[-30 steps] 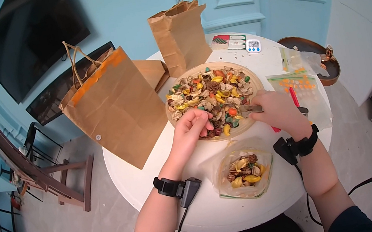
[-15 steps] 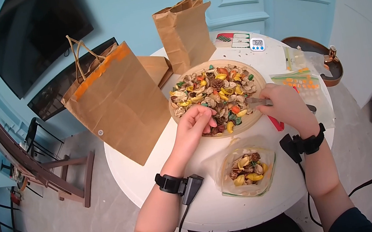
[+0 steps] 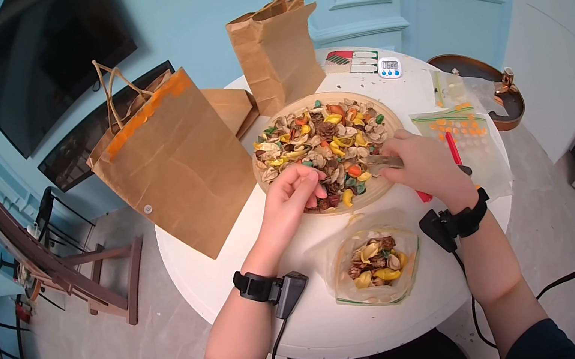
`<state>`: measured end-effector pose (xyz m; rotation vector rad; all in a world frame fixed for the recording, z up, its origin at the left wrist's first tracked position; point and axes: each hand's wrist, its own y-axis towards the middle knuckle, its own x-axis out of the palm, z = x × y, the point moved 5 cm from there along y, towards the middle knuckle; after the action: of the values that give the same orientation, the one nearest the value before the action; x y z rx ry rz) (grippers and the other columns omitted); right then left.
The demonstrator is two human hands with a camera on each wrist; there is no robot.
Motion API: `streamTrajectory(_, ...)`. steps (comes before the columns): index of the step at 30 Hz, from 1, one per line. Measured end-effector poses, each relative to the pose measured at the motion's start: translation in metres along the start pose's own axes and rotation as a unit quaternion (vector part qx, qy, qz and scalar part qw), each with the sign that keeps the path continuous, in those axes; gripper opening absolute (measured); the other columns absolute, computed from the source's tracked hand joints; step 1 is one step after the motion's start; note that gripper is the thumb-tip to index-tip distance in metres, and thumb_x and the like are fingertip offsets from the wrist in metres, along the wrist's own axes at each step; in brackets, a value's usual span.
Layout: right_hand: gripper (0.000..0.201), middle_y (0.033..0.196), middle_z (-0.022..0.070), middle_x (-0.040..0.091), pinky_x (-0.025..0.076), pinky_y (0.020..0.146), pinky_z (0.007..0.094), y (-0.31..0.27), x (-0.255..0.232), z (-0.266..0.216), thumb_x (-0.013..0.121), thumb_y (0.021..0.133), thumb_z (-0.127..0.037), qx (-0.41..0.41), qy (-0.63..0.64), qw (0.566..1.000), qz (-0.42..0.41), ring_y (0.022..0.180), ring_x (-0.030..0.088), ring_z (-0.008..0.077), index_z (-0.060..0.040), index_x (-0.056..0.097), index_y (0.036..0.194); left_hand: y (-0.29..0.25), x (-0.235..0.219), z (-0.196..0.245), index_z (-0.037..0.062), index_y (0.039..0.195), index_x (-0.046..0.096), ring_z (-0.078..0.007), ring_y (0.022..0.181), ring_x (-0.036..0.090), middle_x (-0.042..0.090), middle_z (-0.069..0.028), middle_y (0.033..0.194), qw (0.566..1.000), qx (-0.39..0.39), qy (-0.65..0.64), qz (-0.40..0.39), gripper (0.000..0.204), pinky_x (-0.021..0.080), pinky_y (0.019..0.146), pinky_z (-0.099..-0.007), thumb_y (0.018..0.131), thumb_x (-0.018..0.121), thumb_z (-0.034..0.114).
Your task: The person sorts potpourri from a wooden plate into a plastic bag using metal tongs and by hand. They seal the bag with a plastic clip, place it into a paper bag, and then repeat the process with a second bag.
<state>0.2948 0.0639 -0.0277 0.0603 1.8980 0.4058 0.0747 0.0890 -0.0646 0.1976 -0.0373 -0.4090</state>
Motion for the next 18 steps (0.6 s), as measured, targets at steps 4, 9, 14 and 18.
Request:
streamTrajectory(4, 0.022, 0.084, 0.0096, 0.061, 0.049, 0.07, 0.0385, 0.001, 0.002, -0.006, 0.066, 0.074, -0.019, -0.032, -0.012, 0.999, 0.018, 0.08, 0.062, 0.0287, -0.0055, 0.063, 0.09, -0.001, 0.0, 0.001, 0.0071, 0.093, 0.059, -0.0034, 0.064, 0.047, 0.059, 0.0033, 0.073, 1.0, -0.008, 0.004, 0.009, 0.021, 0.036, 0.06, -0.0175, 0.095, 0.05, 0.026)
streamTrajectory(9, 0.018, 0.084, 0.0099, 0.061, 0.049, 0.067, 0.0387, 0.0, -0.003, -0.005, 0.066, 0.074, -0.018, -0.052, -0.017, 0.998, 0.033, 0.074, 0.061, 0.0304, -0.0044, 0.061, 0.084, 0.0, -0.001, 0.0, 0.0063, 0.093, 0.059, -0.0035, 0.063, 0.047, 0.059, 0.0027, 0.072, 1.0, 0.005, 0.008, 0.01, 0.021, 0.036, 0.059, -0.017, 0.095, 0.05, 0.025)
streamTrajectory(14, 0.018, 0.082, 0.0083, 0.061, 0.048, 0.064, 0.038, 0.0, -0.025, 0.007, 0.066, 0.077, -0.021, -0.025, 0.026, 0.994, 0.103, 0.073, 0.06, 0.0291, -0.006, 0.058, 0.082, 0.0, -0.001, 0.002, 0.0056, 0.092, 0.059, -0.0034, 0.063, 0.047, 0.058, 0.0022, 0.072, 1.0, 0.007, 0.009, 0.016, 0.02, 0.036, 0.059, -0.0169, 0.094, 0.05, 0.024)
streamTrajectory(18, 0.019, 0.081, 0.008, 0.06, 0.047, 0.064, 0.0374, -0.002, -0.03, 0.007, 0.065, 0.077, -0.022, -0.032, 0.072, 0.993, 0.085, 0.074, 0.06, 0.0283, -0.0059, 0.056, 0.083, 0.0, -0.001, 0.001, 0.0053, 0.091, 0.058, -0.0035, 0.063, 0.047, 0.058, 0.0021, 0.071, 1.0, 0.007, 0.007, 0.016, 0.02, 0.036, 0.059, -0.0168, 0.094, 0.05, 0.023)
